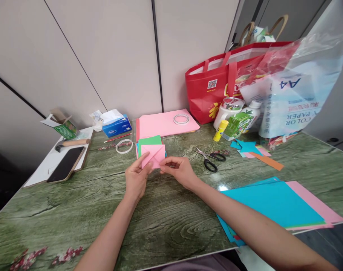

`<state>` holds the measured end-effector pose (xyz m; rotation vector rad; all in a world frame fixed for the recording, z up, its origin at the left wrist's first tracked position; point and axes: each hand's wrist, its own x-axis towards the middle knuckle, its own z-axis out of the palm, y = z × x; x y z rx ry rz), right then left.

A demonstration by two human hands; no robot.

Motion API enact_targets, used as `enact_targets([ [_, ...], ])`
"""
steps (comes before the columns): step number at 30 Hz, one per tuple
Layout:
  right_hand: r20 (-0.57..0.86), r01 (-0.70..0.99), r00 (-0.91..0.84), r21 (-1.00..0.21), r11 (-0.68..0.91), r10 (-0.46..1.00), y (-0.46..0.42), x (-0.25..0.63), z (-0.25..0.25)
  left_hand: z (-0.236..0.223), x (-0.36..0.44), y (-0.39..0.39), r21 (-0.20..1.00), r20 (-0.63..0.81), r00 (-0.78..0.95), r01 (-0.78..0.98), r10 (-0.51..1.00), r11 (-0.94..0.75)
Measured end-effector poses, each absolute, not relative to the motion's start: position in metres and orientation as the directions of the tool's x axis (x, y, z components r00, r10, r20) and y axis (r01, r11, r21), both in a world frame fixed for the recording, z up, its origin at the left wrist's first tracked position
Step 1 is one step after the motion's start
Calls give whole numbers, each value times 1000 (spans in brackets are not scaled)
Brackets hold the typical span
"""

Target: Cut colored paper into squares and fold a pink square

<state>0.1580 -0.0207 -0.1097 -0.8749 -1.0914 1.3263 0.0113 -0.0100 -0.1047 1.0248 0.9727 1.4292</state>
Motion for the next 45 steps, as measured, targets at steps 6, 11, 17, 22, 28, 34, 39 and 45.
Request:
enact_targets([
  [6, 83, -348, -87, -936, 48, 993, -18, 159, -111, -103, 11, -9, 957, 102, -64, -266, 993, -115],
  [11, 32, -362, -50, -932, 12, 998, -19, 154, -117, -112, 16, -14, 972, 125, 12, -204, 992, -120],
  [17, -60, -371, -96, -924, -92, 994, -22, 153, -112, -107, 16, -17, 977, 91, 115, -202, 989, -67],
  [22, -78, -370, -92, -923, -107, 993, -21, 157, -108, -90, 13, -14, 935, 31, 101, -355, 994, 7],
  [28, -70, -343, -100, -934, -100, 993, -18, 162, -109, -95, 6, -10, 968, -125, 289, -176, 949, 181],
  [34, -80, -327, -137, -937, -121, 987, -18, 164, -109, -96, 4, -9, 978, -146, 302, -99, 942, 183],
  [39, -47, -208, -98, -976, -67, 994, -16, 162, -115, -97, 11, -12, 988, -112, 228, -77, 967, 133],
  [45, 45, 59, -10, -997, 45, 999, -14, 163, -121, -102, 15, -15, 992, -64, 181, -98, 981, 83],
])
